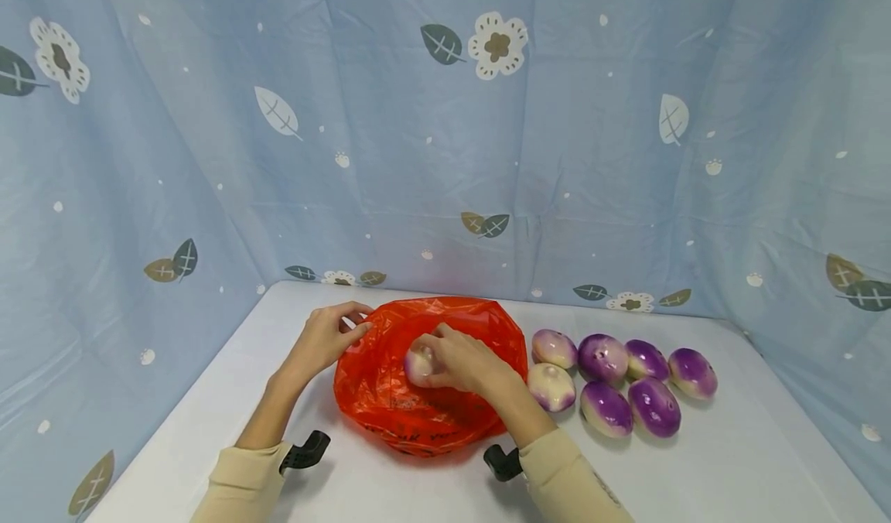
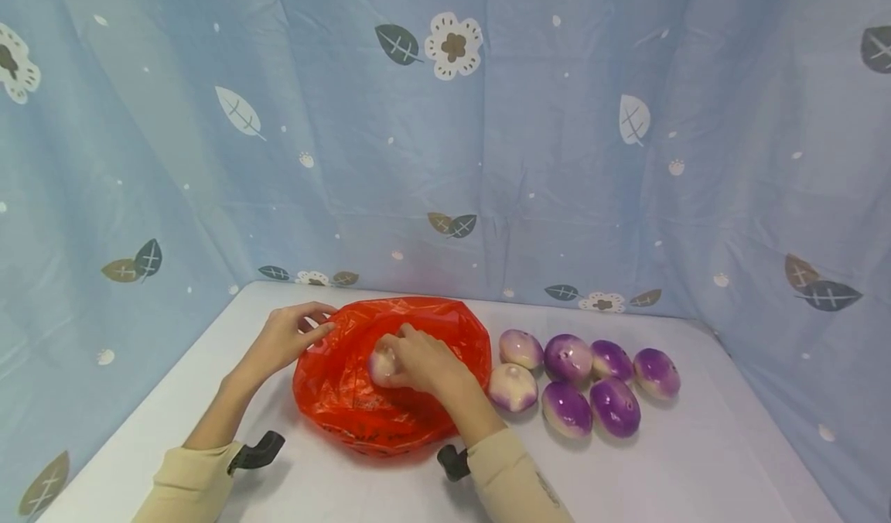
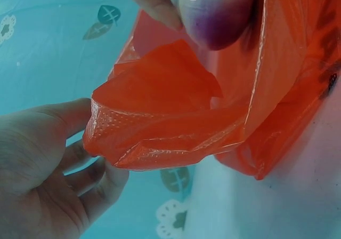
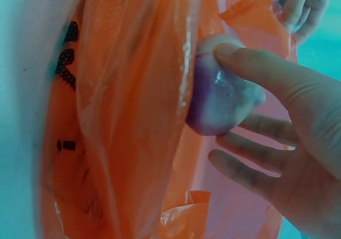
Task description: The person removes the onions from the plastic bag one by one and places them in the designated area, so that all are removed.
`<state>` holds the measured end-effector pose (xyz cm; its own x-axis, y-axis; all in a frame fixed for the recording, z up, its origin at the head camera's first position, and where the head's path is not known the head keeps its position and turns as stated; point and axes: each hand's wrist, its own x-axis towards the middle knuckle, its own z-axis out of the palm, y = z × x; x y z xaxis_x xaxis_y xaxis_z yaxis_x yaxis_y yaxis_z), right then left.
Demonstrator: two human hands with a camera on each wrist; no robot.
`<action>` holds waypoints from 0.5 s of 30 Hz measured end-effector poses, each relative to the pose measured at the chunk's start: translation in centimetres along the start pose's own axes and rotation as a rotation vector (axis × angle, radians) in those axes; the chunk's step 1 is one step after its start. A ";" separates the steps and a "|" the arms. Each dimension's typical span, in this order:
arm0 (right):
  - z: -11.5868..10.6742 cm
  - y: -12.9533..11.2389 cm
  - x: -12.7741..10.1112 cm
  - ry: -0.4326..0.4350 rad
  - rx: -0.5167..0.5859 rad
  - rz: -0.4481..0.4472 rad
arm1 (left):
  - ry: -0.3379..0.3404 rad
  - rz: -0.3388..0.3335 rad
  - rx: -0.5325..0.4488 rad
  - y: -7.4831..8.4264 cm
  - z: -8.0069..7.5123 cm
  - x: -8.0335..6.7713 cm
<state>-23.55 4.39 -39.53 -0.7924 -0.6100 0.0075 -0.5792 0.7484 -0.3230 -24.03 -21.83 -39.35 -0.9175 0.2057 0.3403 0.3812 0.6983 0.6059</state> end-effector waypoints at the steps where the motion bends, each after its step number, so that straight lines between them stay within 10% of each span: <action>1: -0.1 0.0 -0.1 -0.001 0.000 -0.003 | 0.000 0.000 0.000 0.0 0.0 0.0; 15: -0.3 0.3 -2.4 0.030 -0.013 -0.021 | 0.000 -0.004 -0.004 0.1 0.0 -0.1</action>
<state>-21.83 6.16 -39.39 -0.7853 -0.6177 0.0425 -0.5980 0.7389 -0.3104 -23.94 -21.79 -39.30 -0.9192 0.2028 0.3376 0.3778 0.6964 0.6102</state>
